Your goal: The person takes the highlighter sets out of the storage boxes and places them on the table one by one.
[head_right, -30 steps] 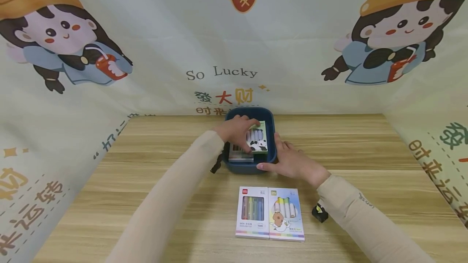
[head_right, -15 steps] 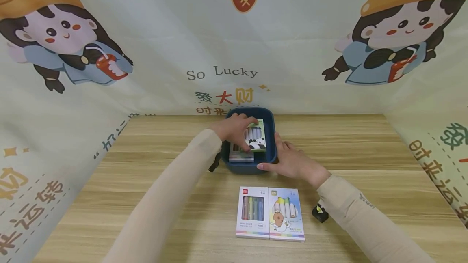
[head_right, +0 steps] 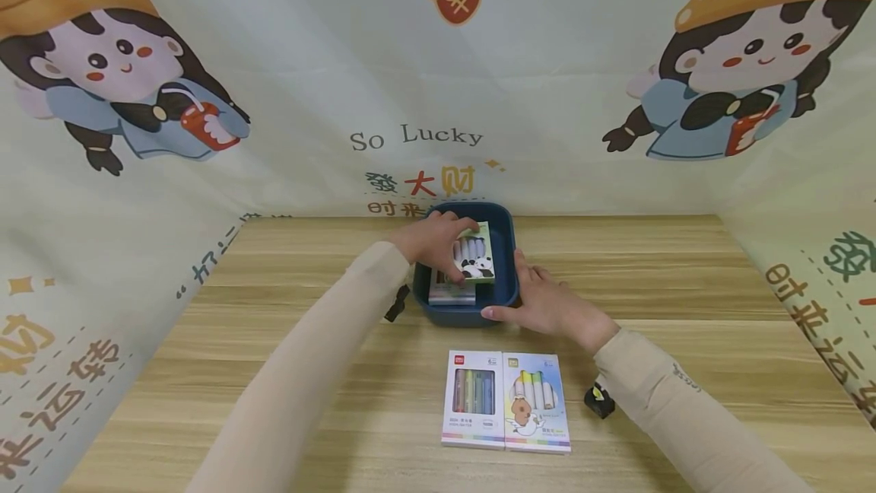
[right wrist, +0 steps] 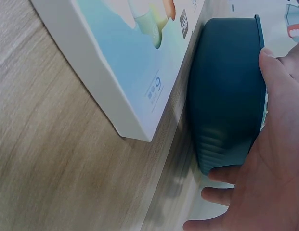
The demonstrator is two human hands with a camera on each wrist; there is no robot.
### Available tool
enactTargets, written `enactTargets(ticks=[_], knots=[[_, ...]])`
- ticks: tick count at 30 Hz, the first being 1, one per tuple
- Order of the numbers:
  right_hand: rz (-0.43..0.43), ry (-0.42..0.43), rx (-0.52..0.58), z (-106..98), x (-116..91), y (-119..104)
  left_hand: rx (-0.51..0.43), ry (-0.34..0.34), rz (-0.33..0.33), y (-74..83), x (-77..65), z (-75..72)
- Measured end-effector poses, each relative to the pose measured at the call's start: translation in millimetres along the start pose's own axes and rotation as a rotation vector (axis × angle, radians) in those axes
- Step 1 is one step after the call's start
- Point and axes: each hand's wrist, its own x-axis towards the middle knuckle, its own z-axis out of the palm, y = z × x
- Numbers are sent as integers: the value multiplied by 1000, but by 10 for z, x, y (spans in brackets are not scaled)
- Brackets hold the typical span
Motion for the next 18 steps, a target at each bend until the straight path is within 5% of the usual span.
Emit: enactTargets(ticks=[18], knots=[[-5,8,2,-1,-14,-8,-61,-1,6,-67,-115,-123]])
